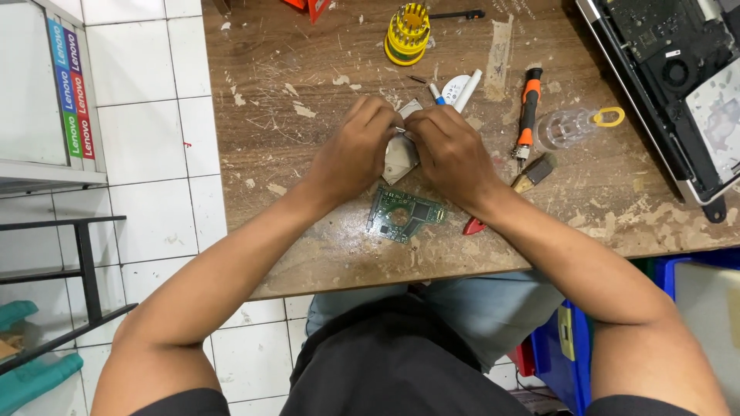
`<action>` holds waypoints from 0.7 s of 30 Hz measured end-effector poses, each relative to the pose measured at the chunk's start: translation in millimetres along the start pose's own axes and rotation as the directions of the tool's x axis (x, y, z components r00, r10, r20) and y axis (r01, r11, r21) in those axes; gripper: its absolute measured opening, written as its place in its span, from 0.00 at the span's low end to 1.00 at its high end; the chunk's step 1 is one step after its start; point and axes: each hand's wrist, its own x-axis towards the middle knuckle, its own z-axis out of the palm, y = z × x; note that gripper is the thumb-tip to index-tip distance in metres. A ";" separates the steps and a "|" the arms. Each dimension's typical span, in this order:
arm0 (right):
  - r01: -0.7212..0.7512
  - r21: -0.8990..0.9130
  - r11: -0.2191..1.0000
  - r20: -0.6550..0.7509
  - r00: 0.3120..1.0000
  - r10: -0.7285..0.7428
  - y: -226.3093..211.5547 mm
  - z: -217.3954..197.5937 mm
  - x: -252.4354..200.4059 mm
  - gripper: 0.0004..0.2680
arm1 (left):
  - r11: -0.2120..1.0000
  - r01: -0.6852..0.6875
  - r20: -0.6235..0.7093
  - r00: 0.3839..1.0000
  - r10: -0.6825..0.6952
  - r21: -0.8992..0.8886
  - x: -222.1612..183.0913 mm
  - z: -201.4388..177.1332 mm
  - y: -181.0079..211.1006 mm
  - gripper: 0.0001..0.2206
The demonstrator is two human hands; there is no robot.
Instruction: A person disassembles a hard drive at a workbench using a utility knife to remove stickers and separate the circuit board.
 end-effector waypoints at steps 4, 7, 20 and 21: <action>-0.010 0.027 1.000 0.021 1.000 0.009 1.7 0.2 -1.2 0.03 | 0.983 0.070 0.010 0.998 -0.070 -0.172 -0.3 -9.8 1.1 0.04; -0.013 0.037 0.999 0.051 0.999 0.011 3.7 0.4 -1.8 0.03 | 0.970 0.099 0.044 0.995 -0.092 -0.223 5.8 -34.3 15.6 0.13; 0.015 0.210 0.978 0.202 0.978 -0.059 3.2 -44.5 21.9 0.05 | 0.945 -0.318 -0.543 0.781 0.310 0.082 18.3 -53.1 24.0 0.09; 0.016 0.211 0.977 0.203 0.977 -0.060 4.0 -44.6 21.8 0.05 | 0.945 -0.317 -0.543 0.781 0.309 0.082 16.6 -52.3 23.3 0.09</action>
